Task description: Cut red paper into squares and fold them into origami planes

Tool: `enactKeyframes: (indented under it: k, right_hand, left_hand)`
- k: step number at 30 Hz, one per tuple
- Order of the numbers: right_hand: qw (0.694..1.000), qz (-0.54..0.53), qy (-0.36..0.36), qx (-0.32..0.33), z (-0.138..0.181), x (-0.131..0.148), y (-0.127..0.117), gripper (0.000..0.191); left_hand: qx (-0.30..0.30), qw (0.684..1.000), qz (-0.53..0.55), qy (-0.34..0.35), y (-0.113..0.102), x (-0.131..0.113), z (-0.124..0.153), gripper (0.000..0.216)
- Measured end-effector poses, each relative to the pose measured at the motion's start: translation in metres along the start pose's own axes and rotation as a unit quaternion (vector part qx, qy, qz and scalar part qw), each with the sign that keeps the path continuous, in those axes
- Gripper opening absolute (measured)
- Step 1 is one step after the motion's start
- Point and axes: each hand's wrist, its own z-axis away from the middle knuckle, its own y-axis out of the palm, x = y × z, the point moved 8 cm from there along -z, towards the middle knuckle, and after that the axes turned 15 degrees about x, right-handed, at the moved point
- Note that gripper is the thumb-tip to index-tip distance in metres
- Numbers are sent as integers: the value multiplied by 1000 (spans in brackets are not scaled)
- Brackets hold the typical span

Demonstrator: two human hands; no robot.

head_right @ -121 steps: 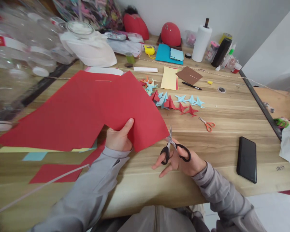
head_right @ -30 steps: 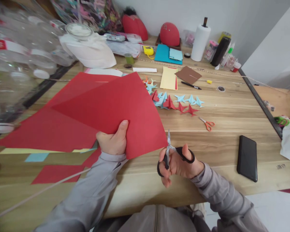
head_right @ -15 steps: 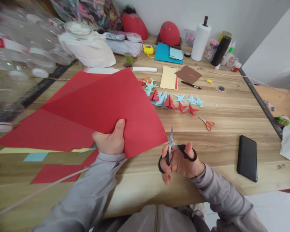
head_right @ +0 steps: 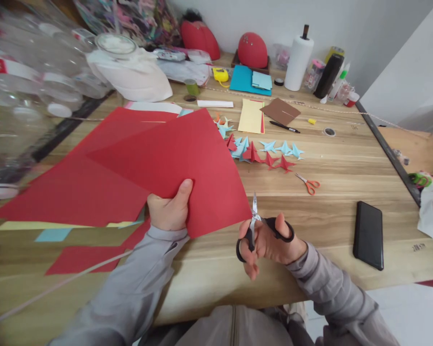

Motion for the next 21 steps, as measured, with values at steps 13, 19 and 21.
enactKeyframes:
  k: [13, 19, 21]
  right_hand:
    - [998, 29, -38, -33, -1, 8, -4, 78]
    - [999, 17, -36, -16, -1, 7, -3, 76]
    - [999, 18, -31, -18, -1, 7, -3, 77]
  left_hand:
    - [-41, 999, -24, 18, -6, -4, 3, 34]
    - [-52, 998, -28, 33, -10, -7, 3, 32]
    - [-54, 997, -27, 43, -11, -9, 3, 32]
